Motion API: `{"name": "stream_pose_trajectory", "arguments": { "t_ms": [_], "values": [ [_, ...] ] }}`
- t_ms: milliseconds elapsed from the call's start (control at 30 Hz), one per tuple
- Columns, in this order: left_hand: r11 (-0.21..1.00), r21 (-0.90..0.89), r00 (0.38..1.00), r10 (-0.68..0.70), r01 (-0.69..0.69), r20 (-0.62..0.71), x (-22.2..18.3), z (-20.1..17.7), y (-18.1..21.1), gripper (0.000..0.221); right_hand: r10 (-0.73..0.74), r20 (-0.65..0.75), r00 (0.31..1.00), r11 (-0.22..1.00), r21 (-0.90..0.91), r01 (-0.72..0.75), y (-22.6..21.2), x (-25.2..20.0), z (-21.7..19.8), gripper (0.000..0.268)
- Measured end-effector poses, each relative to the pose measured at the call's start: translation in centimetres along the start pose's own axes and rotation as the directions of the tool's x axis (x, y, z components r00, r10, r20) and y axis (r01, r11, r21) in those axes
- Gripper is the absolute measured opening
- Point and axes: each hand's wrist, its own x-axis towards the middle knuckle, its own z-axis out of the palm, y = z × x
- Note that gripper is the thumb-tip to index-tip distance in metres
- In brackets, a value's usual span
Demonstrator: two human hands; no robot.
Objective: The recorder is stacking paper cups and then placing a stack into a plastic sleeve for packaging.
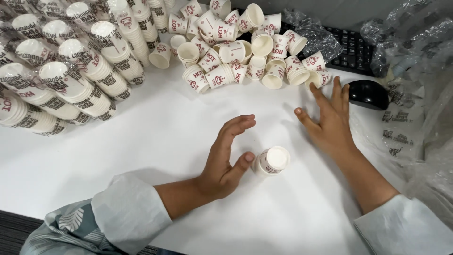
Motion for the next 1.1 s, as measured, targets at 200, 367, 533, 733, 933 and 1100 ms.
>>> {"name": "stream_pose_trajectory", "arguments": {
  "t_ms": [200,367,533,733,933,1100],
  "values": [
    [0.999,-0.019,0.996,-0.04,0.039,-0.085,-0.1,0.0,-0.6,0.051,-0.007,0.028,1.0,0.995,-0.104,0.01,1.6,-0.3,1.0,0.084],
    [0.977,-0.187,0.985,-0.128,0.105,-0.113,0.8,0.1,-2.5,0.049,-0.254,-0.135,0.958,0.962,0.063,0.264,-3.0,-2.1,-1.1,0.072],
    [0.865,-0.429,0.946,-0.318,0.261,-0.066,2.4,0.1,-5.1,0.054,-0.503,-0.059,0.862,0.849,0.157,0.505,-5.1,-2.4,-0.8,0.068],
    [0.812,-0.424,0.9,-0.435,0.402,0.021,2.9,0.3,-5.7,0.062,-0.614,0.167,0.771,0.787,0.204,0.583,-6.2,-2.5,-0.6,0.058],
    [0.891,-0.326,0.932,-0.355,0.316,-0.068,2.9,0.3,-4.9,0.063,-0.499,0.152,0.853,0.715,0.628,0.306,-5.1,-3.4,0.6,0.038],
    [0.941,-0.273,0.971,-0.228,0.2,-0.072,2.8,0.2,-4.0,0.056,-0.414,0.165,0.895,0.428,0.903,0.031,-5.5,-3.2,0.7,0.04]
  ]
}}
